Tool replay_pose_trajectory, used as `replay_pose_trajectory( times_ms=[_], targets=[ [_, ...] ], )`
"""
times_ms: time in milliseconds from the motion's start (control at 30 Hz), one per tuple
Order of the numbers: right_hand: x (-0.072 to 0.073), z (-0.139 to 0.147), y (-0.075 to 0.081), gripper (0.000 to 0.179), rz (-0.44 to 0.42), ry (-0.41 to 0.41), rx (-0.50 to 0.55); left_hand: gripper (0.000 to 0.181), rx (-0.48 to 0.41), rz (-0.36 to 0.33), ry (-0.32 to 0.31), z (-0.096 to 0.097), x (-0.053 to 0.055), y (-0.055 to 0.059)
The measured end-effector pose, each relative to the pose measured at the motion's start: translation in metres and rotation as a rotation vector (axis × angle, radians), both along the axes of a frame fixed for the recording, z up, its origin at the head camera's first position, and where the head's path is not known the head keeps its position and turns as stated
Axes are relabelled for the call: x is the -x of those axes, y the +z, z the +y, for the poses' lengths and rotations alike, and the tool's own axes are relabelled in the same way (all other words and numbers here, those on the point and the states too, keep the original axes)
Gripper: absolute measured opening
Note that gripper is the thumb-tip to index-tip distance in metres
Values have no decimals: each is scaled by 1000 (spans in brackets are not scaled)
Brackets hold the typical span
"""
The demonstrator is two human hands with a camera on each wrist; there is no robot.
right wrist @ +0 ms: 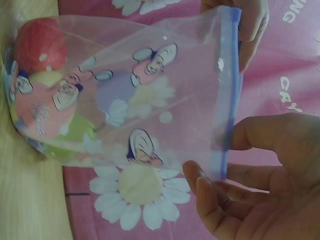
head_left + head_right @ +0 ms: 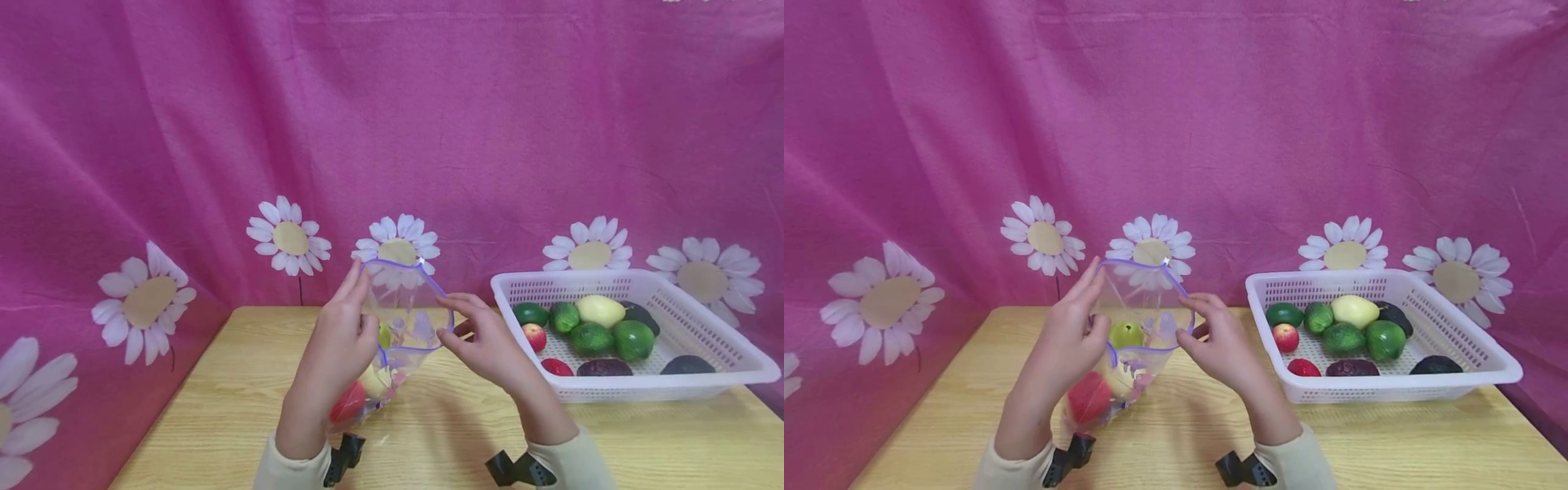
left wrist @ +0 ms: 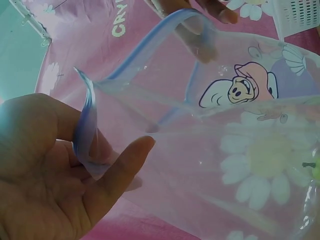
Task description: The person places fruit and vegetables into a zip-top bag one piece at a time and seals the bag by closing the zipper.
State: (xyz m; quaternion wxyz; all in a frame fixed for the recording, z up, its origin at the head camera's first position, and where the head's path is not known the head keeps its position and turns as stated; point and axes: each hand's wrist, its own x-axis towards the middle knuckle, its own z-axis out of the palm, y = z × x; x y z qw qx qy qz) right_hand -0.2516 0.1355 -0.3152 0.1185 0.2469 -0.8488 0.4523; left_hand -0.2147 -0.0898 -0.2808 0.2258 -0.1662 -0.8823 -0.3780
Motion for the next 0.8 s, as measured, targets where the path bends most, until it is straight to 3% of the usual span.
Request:
replay_pose_trajectory(
  times_ms=[267,433,533,700,800],
  targets=[
    [6,8,8,35,103,-19,-14,62,-19,-37,11,-4,6,1],
    [16,25,9,30,135,-42,-103,65,-20,-70,25,-6,4,-2],
    [35,49,21,30,98,-82,-200,65,-22,-54,24,-5,3,-2],
    [90,101,36,32,12,-140,-388,65,-19,-36,21,-7,1,0],
    [120,135,39,35,-115,-160,-472,65,-9,-24,36,-8,1,1]
  ],
)
